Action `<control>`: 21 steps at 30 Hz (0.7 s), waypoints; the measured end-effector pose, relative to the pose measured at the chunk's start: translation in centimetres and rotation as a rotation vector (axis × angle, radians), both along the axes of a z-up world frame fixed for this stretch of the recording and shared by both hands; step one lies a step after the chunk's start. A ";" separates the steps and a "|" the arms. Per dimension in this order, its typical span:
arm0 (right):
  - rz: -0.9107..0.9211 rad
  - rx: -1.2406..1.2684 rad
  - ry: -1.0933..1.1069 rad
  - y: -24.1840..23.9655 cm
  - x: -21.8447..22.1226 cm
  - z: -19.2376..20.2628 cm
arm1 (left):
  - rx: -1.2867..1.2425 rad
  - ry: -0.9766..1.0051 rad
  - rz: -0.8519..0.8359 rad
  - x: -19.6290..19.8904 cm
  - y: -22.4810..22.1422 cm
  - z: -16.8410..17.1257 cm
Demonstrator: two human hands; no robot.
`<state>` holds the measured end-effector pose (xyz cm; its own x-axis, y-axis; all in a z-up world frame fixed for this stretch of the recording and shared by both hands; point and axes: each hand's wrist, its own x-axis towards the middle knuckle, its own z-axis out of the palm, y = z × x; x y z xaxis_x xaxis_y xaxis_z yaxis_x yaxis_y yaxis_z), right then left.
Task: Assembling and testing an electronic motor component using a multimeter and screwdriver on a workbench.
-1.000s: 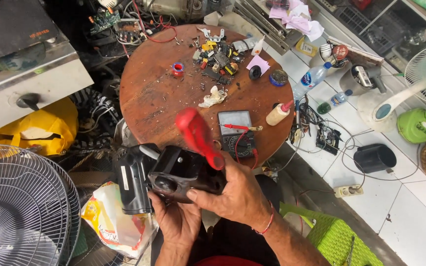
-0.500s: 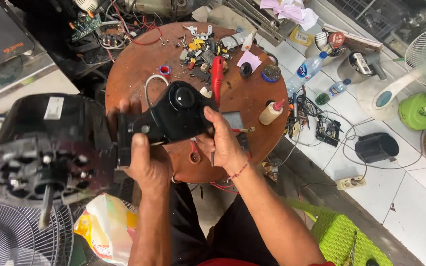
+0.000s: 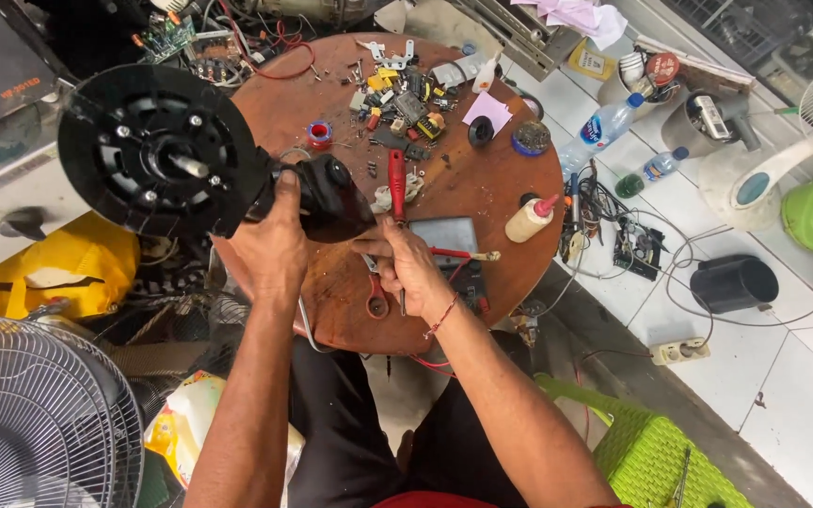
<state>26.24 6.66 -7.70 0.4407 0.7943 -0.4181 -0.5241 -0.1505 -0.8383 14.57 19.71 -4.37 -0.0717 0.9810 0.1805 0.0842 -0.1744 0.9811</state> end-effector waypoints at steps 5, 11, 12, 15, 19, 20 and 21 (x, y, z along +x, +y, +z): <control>-0.090 0.013 -0.183 -1.0 -0.6 -0.5 | -0.028 -0.037 0.051 1.2 0.9 1.9; -0.205 -0.065 -0.619 -4.1 -1.5 2.4 | 0.096 -0.128 0.030 -0.1 0.1 3.3; -0.294 -0.054 -0.668 -4.7 -2.3 3.3 | 0.138 -0.110 0.030 -0.3 0.0 3.0; 0.075 -0.131 -0.611 -4.9 -3.3 0.3 | 0.118 0.005 0.085 0.4 -0.2 3.0; -0.142 -0.060 -0.649 -5.9 -3.0 3.8 | 0.163 0.017 0.082 -0.3 -1.3 4.8; -0.157 -0.051 -0.718 -5.9 -3.0 3.6 | 0.128 0.083 0.083 -0.9 -2.4 6.0; -0.184 -0.035 -0.795 -5.8 -2.4 3.6 | 0.103 0.138 0.075 -1.0 -3.3 7.5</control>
<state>23.83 0.87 -4.10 0.7383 0.6726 0.0512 0.2066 -0.1532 -0.9664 13.55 16.40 3.18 -0.1113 0.9498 0.2924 0.2335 -0.2610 0.9367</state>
